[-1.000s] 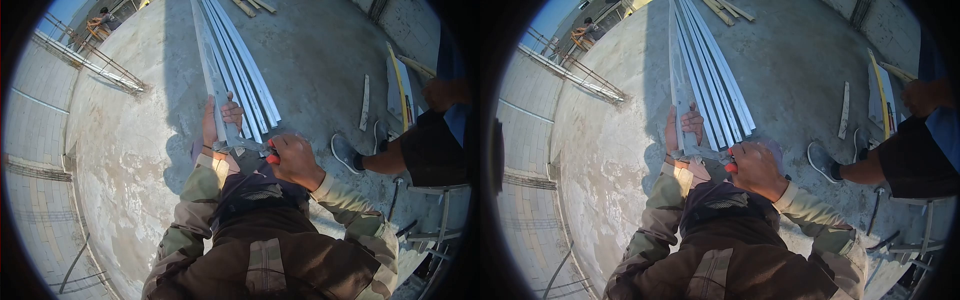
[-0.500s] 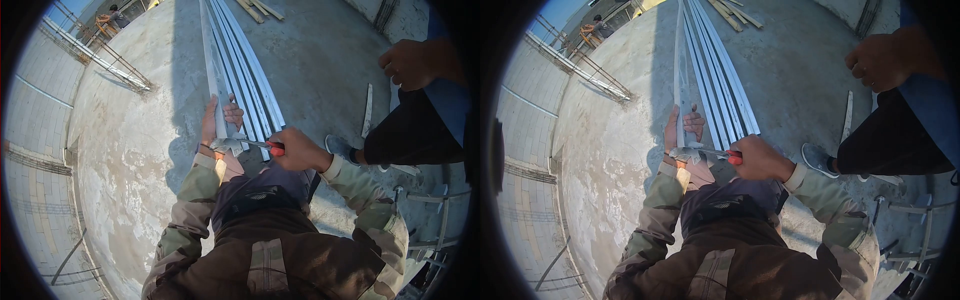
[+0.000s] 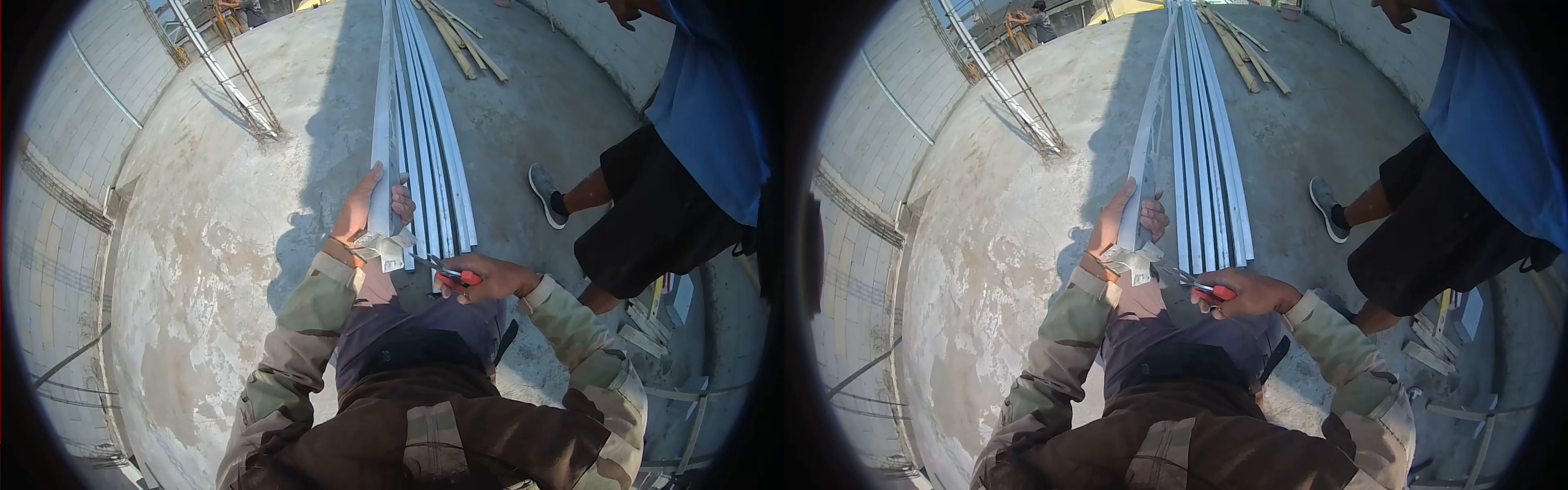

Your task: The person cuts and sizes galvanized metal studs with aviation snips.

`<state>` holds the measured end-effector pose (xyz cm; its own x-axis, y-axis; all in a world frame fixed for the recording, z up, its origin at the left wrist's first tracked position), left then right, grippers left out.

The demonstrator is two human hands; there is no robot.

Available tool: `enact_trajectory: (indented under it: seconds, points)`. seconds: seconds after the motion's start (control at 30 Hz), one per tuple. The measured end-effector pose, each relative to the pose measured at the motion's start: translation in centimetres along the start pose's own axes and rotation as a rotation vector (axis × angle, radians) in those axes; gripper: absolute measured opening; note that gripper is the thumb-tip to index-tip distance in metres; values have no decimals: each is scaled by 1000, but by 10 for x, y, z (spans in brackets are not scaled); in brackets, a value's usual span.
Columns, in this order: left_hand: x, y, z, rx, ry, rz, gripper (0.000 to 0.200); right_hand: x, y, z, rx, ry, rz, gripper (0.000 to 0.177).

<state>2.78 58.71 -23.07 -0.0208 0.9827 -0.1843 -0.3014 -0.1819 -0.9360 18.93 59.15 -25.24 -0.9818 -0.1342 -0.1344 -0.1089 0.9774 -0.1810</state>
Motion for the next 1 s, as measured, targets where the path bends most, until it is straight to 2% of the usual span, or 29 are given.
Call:
enact_trajectory:
  seconds: [0.07,0.1,0.13,0.2,0.23,0.3,0.33,0.4,0.43,0.53,0.6,0.67,0.7,0.73,0.8,0.83,0.87,0.93,1.0]
  points:
    - [-4,-23,13,-17,25,43,51,-15,3,11,48,-90,49,44]
    - [-2,-32,22,-11,16,32,51,-22,2,16,34,-86,46,44]
    - [-3,-59,37,158,-80,-78,54,-27,9,20,132,-15,129,43]
    - [-6,-93,51,153,-261,-27,71,-31,20,23,226,63,221,42]
    - [-6,-111,52,158,-254,-35,71,-34,23,22,299,110,255,41]
    - [-3,-160,56,-4,-226,-310,75,-38,22,21,374,166,301,39]
    - [0,-170,58,2,-211,-315,75,-38,20,20,417,207,333,39]
    - [-3,-207,51,-315,-27,-579,72,-37,15,19,472,270,381,38]
    - [-1,-213,47,-307,0,-572,72,-35,10,19,509,270,383,37]
    - [-1,-233,54,-280,-149,-684,74,-30,-2,26,592,296,387,35]
    - [-1,-239,53,-289,-93,-734,75,-29,-4,32,624,307,380,34]
    - [9,-228,52,-393,-106,-557,71,-25,-5,41,625,315,342,34]
    - [14,-223,60,-392,-109,-567,71,-25,-6,42,616,316,340,34]
    - [21,-212,56,-267,-4,-475,64,-27,-6,43,649,325,352,35]
    - [31,-185,56,84,-23,-255,41,-29,-3,51,703,306,387,34]
    - [38,-189,57,60,-57,-271,41,-29,-7,48,673,275,374,34]
    - [52,-176,59,374,-65,-98,37,-31,-8,43,674,282,398,34]
    - [49,-172,54,632,-108,92,35,-33,-8,38,643,289,395,36]
    - [19,-203,51,620,-218,213,34,-32,-7,47,640,262,395,36]
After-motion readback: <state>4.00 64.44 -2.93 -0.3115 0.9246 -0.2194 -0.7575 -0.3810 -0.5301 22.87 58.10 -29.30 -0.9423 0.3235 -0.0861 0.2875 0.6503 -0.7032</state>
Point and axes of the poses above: each hand's wrist, its own x-axis towards the middle knuckle, its own y-axis out of the back of the hand, z = x × y, the point moved 10 cm from there along x, towards the middle knuckle, and after that the axes turned 8 degrees about x, right-handed, at the moved point
